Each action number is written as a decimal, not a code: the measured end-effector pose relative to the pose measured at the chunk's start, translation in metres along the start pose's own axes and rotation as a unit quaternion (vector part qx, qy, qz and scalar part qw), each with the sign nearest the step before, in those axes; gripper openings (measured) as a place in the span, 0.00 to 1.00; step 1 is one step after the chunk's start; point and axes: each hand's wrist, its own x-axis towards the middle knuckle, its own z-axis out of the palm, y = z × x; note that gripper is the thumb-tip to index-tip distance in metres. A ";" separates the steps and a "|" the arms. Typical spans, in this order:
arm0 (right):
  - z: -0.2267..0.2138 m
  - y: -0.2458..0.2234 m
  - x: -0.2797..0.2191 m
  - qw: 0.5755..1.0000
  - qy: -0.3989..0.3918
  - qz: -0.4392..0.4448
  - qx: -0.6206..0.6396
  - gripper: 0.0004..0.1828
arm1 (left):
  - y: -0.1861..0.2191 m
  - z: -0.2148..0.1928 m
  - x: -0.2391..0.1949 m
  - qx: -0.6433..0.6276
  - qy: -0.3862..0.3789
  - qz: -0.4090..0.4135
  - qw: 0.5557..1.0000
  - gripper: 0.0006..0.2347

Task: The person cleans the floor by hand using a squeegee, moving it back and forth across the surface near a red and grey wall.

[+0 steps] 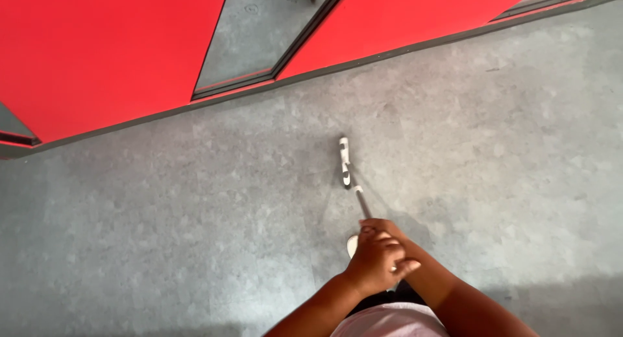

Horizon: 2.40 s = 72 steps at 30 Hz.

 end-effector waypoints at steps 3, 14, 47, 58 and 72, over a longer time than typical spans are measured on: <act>0.035 -0.030 -0.065 0.984 0.080 -0.152 -0.038 0.11 | 0.022 -0.019 0.013 -0.017 -0.044 0.045 0.998 0.14; -0.151 -0.113 0.042 0.963 0.263 -0.058 0.024 0.17 | -0.060 0.085 0.102 -0.211 0.121 -0.035 0.969 0.05; -0.201 -0.159 0.164 0.962 0.258 0.068 -0.061 0.09 | -0.157 0.181 0.137 -0.689 0.187 -0.590 0.376 0.08; -0.214 -0.182 0.106 0.971 0.214 0.039 -0.097 0.07 | -0.072 0.155 0.216 -0.660 0.106 -0.580 0.466 0.04; -0.193 -0.274 0.249 0.975 0.144 0.027 -0.169 0.07 | -0.232 0.146 0.263 -0.695 0.266 -0.569 0.349 0.09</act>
